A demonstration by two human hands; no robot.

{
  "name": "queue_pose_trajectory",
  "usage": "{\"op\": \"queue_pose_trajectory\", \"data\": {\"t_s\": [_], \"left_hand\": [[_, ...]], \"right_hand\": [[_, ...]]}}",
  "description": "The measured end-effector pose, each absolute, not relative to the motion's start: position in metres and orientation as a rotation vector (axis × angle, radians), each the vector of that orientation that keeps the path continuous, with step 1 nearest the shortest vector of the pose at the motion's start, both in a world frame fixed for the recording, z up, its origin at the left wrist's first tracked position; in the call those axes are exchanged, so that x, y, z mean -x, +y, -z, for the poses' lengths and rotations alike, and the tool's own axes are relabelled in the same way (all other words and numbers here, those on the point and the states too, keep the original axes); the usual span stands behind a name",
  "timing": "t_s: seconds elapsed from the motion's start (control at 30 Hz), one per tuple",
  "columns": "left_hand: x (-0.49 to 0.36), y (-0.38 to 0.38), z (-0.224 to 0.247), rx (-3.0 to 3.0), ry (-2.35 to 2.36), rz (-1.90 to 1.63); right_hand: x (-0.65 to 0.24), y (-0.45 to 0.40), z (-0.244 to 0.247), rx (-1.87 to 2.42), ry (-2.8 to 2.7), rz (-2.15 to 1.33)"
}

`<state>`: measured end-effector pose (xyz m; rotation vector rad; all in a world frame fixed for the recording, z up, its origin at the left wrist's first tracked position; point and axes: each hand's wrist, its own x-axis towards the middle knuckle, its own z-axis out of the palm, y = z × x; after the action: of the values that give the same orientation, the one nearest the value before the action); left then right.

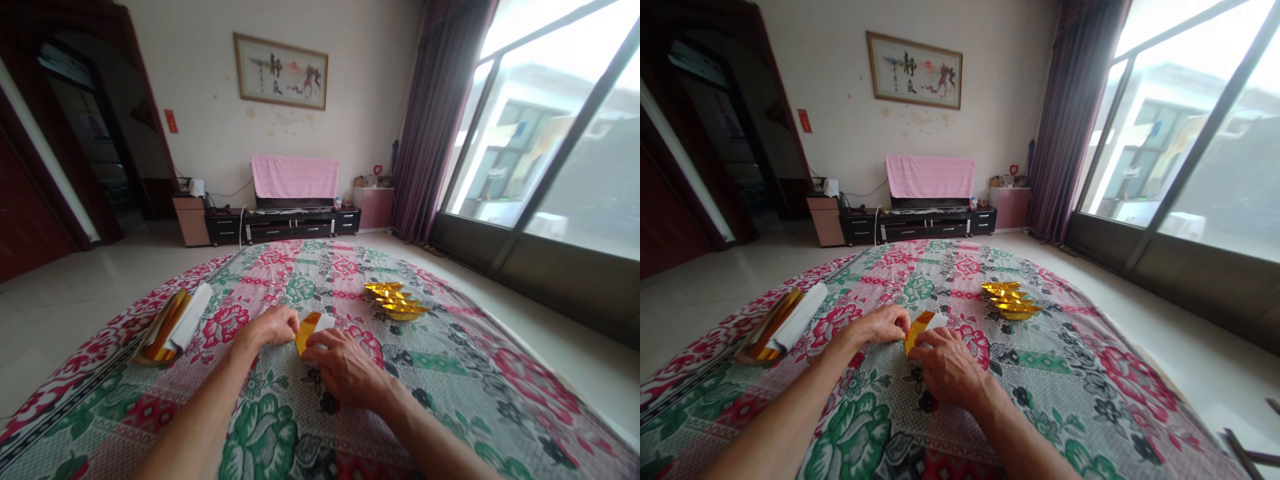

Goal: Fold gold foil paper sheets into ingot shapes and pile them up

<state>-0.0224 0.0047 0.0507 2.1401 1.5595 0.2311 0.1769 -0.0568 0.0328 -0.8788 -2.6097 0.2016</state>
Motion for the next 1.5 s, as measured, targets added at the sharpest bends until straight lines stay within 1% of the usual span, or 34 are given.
{"op": "queue_pose_trajectory", "data": {"t_s": [0.2, 0.47, 0.77, 0.97, 1.17, 1.33, 1.43, 1.5], "left_hand": [[0.030, 0.005, -0.043, -2.128, 1.464, -0.327], [0.028, 0.005, -0.032, -2.136, 1.548, -0.352], [0.033, 0.007, -0.031, -2.125, 1.466, -0.457], [0.028, -0.001, -0.034, -2.160, 1.519, -0.396], [0.027, -0.001, -0.033, -2.197, 1.533, -0.423], [0.027, -0.003, -0.028, -2.128, 1.557, -0.515], [0.022, -0.014, -0.025, -2.103, 1.642, -0.700], [0.018, -0.023, -0.025, -2.161, 1.615, -0.840]], "right_hand": [[-0.176, -0.056, -0.032, 0.879, -2.596, -0.203], [-0.176, -0.057, -0.033, 0.877, -2.597, -0.198], [-0.176, -0.057, -0.031, 0.877, -2.582, -0.192], [-0.177, -0.056, -0.031, 0.866, -2.586, -0.208], [-0.176, -0.056, -0.031, 0.875, -2.593, -0.194], [-0.176, -0.056, -0.031, 0.863, -2.593, -0.161], [-0.177, -0.056, -0.031, 0.858, -2.583, -0.170], [-0.177, -0.056, -0.031, 0.859, -2.585, -0.177]]}}
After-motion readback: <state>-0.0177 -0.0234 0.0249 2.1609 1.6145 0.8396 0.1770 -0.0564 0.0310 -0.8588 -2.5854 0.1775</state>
